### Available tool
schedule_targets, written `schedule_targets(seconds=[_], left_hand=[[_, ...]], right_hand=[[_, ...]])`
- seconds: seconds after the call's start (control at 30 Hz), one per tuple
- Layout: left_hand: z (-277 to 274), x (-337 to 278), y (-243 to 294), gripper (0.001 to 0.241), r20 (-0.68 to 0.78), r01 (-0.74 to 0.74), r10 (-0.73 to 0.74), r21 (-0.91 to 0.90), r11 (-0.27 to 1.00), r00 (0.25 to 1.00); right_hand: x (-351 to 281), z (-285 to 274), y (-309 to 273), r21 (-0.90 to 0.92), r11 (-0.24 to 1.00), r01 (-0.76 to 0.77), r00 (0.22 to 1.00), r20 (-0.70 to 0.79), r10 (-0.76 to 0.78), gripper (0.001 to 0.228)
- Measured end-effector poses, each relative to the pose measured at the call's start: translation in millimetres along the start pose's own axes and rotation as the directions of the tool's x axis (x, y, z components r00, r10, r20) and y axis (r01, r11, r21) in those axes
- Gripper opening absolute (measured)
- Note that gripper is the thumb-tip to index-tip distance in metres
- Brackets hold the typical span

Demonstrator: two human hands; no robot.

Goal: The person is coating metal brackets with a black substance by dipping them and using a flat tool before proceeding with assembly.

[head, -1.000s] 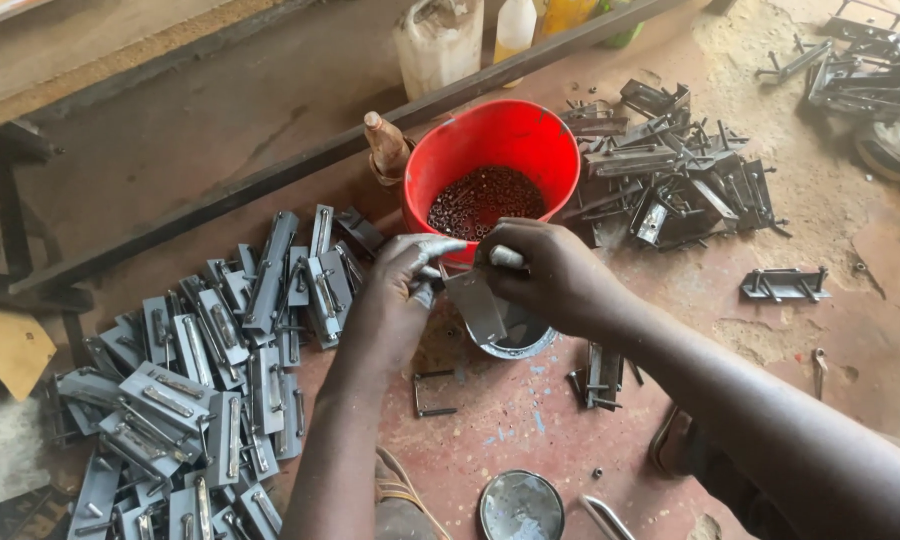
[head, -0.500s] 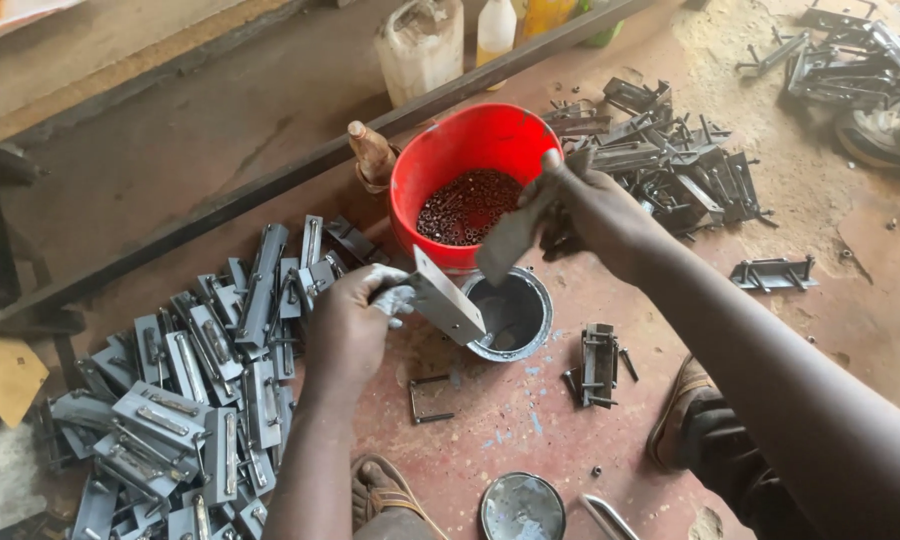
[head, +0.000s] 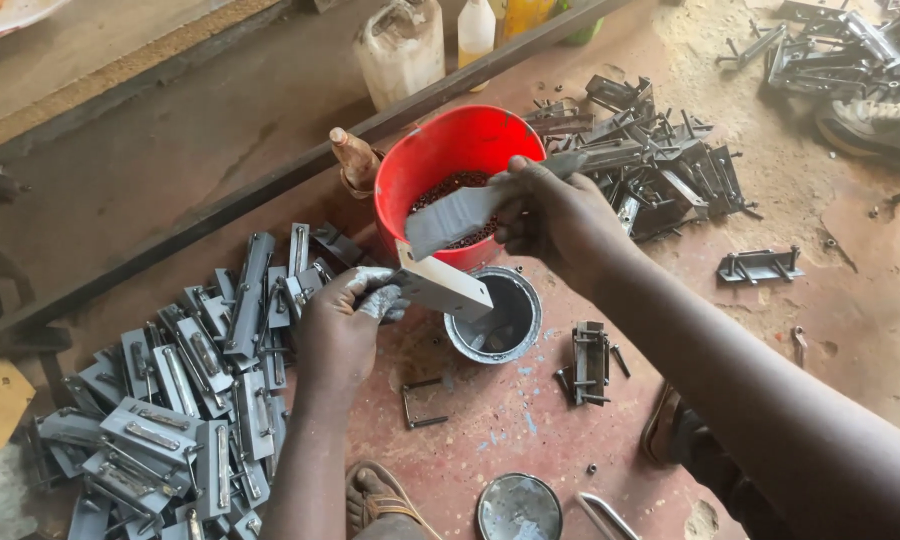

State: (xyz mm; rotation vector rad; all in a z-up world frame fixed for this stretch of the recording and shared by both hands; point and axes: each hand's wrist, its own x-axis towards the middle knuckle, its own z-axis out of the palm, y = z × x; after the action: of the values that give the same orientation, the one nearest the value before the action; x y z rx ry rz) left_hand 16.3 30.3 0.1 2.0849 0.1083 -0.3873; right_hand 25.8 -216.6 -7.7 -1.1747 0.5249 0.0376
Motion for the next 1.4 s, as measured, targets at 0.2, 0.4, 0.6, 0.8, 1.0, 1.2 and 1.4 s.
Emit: schedule_targets(seconds=[0.2, 0.4, 0.6, 0.8, 1.0, 1.2, 1.4], left_hand=[[-11.2, -14.6, 15.0, 0.017, -0.108, -0.017, -0.015, -0.282, 0.959, 0.994], [-9.7, -2.1, -1.7, 0.026, -0.270, 0.061, -0.128, -0.242, 0.968, 0.954], [7.2, 9.4, -20.5, 0.019, -0.257, 0.101, -0.252, -0.485, 0.869, 0.933], [-11.6, 15.9, -27.6, 0.016, -0.370, 0.019, -0.294, -0.593, 0.805, 0.881], [-38.8, 2.6, -12.8, 0.029, -0.466, -0.046, -0.318, -0.618, 0.784, 0.826], [-56.8, 2.2, -11.3, 0.037, -0.517, -0.166, -0.333, -0.699, 0.695, 0.788], [-74.7, 2.5, -2.6, 0.035, -0.492, -0.213, -0.443, -0.813, 0.542, 0.749]], right_hand=[[0.7, -8.7, 23.7, -0.139, 0.990, 0.029, 1.000, -0.004, -0.030, 0.038], [5.9, -15.9, 14.5, -0.311, 0.937, 0.157, 0.983, -0.043, -0.179, 0.036], [-16.4, 22.5, 24.8, -0.075, 0.991, 0.109, 0.993, 0.044, -0.106, 0.033], [-5.2, -2.3, 38.5, -0.309, 0.937, 0.162, 0.987, 0.040, -0.158, 0.029], [-17.5, 1.4, 46.4, -0.613, 0.761, 0.213, 0.977, 0.130, -0.168, 0.027], [-37.3, -0.4, 140.3, -0.865, 0.451, 0.222, 0.930, 0.326, 0.167, 0.025], [-36.9, 0.1, 311.1, -0.871, 0.107, 0.479, 0.792, 0.481, 0.376, 0.020]])
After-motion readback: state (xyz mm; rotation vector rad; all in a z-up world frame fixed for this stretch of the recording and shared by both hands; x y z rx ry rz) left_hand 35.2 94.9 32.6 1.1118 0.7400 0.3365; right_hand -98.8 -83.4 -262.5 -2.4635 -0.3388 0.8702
